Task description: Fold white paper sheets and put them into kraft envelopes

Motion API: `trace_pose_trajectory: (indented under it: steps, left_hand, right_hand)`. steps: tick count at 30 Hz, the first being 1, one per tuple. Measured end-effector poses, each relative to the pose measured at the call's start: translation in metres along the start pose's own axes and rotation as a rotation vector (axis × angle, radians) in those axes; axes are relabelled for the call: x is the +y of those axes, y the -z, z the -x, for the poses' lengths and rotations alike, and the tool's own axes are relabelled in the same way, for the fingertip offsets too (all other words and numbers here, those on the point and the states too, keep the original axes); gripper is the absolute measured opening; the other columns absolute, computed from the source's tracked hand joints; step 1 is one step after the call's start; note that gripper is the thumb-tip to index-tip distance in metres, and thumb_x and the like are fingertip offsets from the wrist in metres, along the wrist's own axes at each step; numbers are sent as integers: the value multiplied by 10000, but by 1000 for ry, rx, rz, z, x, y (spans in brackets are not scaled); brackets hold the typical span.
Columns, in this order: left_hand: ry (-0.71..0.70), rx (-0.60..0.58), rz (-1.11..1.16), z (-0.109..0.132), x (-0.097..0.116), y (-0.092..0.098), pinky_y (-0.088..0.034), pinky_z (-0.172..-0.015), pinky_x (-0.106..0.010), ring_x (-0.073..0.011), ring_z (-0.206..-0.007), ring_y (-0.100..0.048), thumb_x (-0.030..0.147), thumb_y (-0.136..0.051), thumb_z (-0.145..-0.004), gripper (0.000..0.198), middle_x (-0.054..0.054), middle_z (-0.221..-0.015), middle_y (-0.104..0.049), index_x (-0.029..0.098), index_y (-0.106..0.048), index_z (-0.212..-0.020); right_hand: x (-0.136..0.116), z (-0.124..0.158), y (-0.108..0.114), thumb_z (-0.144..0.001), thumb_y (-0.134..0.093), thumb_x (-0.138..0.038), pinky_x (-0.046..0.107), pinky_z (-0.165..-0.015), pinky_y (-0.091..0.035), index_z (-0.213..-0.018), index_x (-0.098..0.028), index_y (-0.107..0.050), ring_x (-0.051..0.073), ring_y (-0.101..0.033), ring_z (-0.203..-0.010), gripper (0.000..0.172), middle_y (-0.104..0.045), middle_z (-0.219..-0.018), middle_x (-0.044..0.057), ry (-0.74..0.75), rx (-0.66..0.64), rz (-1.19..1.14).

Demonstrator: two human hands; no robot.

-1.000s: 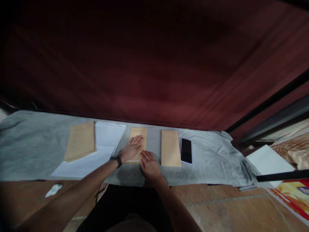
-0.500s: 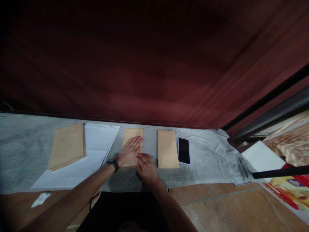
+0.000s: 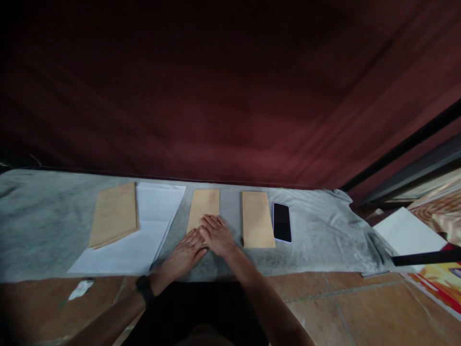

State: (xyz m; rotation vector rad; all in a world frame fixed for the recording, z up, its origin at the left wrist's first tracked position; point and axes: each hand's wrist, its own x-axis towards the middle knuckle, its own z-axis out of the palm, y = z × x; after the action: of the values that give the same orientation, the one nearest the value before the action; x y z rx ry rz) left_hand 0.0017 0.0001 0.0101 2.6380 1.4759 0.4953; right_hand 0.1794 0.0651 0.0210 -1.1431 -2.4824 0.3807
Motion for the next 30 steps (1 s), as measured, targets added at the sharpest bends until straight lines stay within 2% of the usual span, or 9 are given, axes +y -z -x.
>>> trace_pose_trajectory:
  steps: [3,8,12,16,21,27,30]
  left_hand:
    - [34,18,25,10,0,5,-438,-1172,-464,-246,-1391,-524,342,-479,-1005,436,-130,-1463,-591,167,-565,-1395]
    - [50,67,31,10,-2,6,-458,-1161,-436,-221,-1378,-537,307,-457,-1018,432,-107,-1462,-597,172,-550,-1417]
    - [40,93,25,9,-2,6,-476,-1146,-428,-216,-1354,-562,287,-419,-1031,410,-103,-1435,-620,172,-582,-1390]
    - [55,104,31,10,-2,6,-490,-1135,-425,-213,-1337,-579,275,-415,-1031,393,-89,-1417,-636,198,-608,-1364]
    - [61,121,64,10,-4,3,-503,-1122,-426,-212,-1328,-585,267,-408,-1031,393,-87,-1400,-650,197,-621,-1353]
    - [74,138,101,9,-5,5,-528,-1095,-416,-212,-1288,-616,265,-401,-1036,384,-90,-1349,-683,189,-652,-1316]
    - [95,147,125,8,-5,7,-537,-1084,-408,-206,-1265,-632,270,-398,-1040,377,-87,-1322,-699,190,-678,-1279]
  right_hand:
    - [1,-6,-4,-1082,-379,-368,482,-1266,-253,-1519,-283,-453,203,-319,-1522,451,-374,-1634,23,48,-65,55]
    - [27,-24,-3,-1084,-375,-378,447,-1270,-245,-1534,-298,-430,188,-311,-1526,460,-340,-1647,-1,21,-108,85]
    - [43,-46,-2,-1080,-393,-377,461,-1261,-263,-1532,-321,-431,195,-316,-1524,457,-333,-1646,5,-30,-90,112]
    - [41,-54,-5,-1074,-402,-396,499,-1262,-244,-1552,-276,-404,225,-288,-1535,492,-306,-1652,57,-81,-46,145]
    - [29,-38,-9,-1085,-349,-411,493,-1274,-222,-1586,-193,-332,229,-246,-1548,547,-267,-1659,98,-68,-53,146]
    - [10,1,-4,-1083,-345,-435,431,-1277,-255,-1583,-195,-341,201,-259,-1543,554,-277,-1659,77,-36,-109,85]
    - [-2,24,2,-1079,-378,-422,420,-1270,-282,-1562,-212,-388,185,-315,-1523,527,-342,-1637,63,-15,-89,37]
